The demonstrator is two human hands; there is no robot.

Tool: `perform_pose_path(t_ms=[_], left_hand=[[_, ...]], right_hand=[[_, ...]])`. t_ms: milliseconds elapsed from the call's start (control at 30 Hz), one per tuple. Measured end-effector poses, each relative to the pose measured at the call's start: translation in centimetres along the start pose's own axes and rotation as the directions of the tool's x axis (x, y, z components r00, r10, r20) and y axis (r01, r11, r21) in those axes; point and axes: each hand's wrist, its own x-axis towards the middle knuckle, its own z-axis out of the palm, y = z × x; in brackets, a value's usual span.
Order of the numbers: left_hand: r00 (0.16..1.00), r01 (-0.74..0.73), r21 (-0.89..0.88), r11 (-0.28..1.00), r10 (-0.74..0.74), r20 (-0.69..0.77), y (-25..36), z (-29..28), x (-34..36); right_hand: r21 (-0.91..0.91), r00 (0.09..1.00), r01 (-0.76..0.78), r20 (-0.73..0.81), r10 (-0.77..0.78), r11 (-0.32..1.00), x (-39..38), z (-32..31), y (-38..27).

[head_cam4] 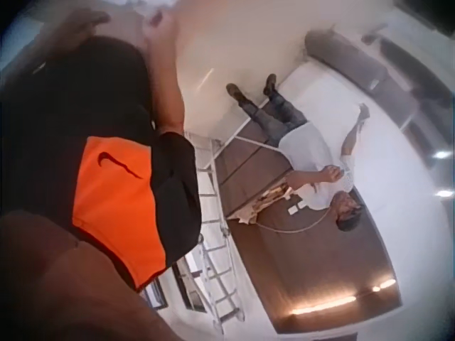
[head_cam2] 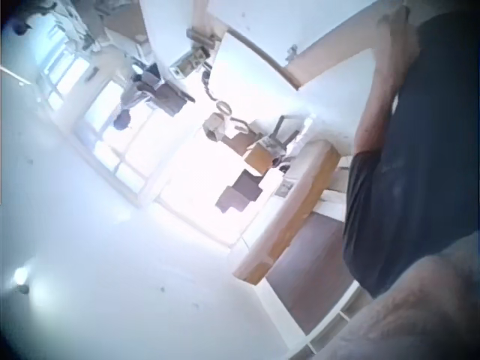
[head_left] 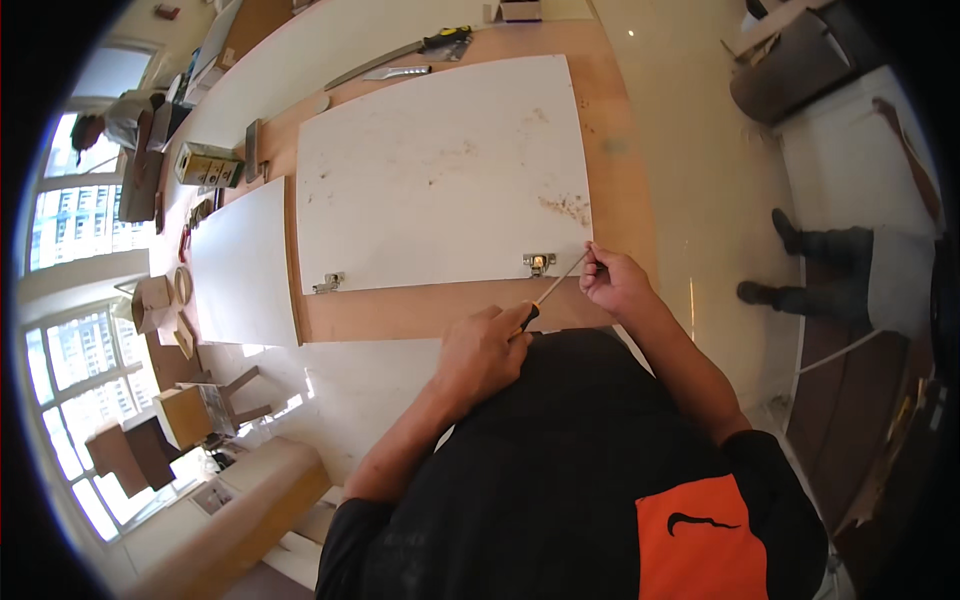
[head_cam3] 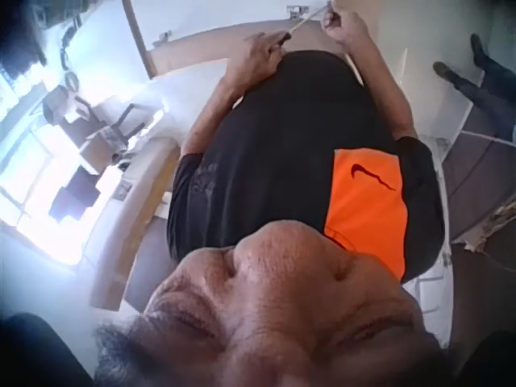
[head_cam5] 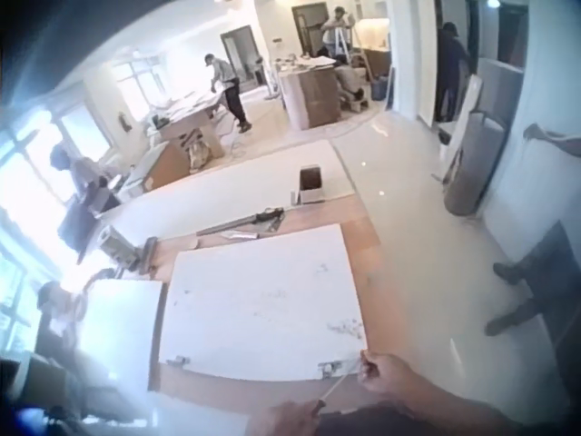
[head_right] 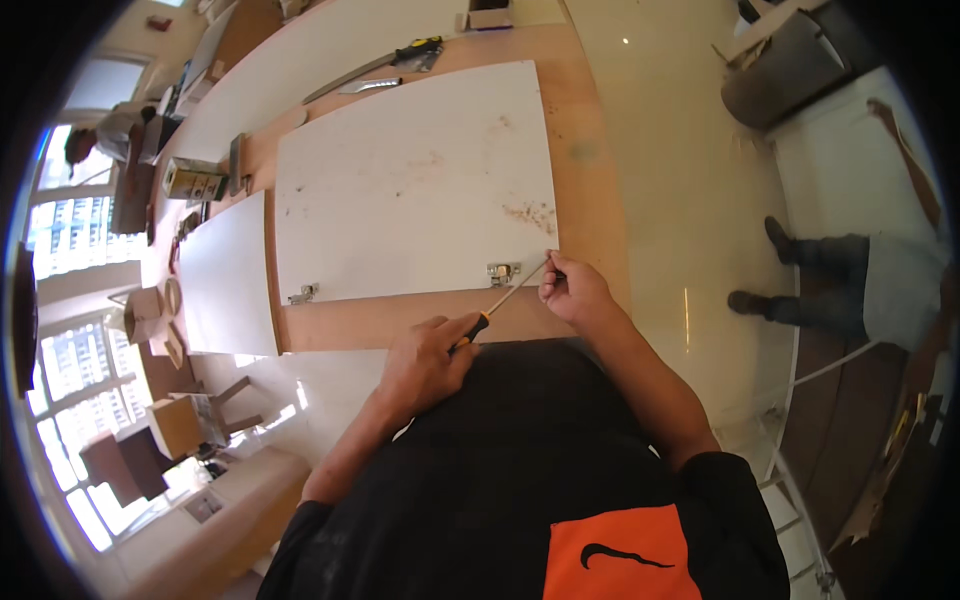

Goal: The person uses a screwdriver to tighten and adjust screws on metal hinges attached to a wooden panel.

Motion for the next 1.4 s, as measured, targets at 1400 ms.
perform_pose_path(t_ms=[1400], left_hand=[[0.834, 0.047, 0.552, 0.833, -0.337, 0.436, 7.8, -1.7, 8.8]], right_hand=[[-0.061, 0.798, -0.593, -0.176, 0.577, 0.803, 5.4, 0.1, 1.7]])
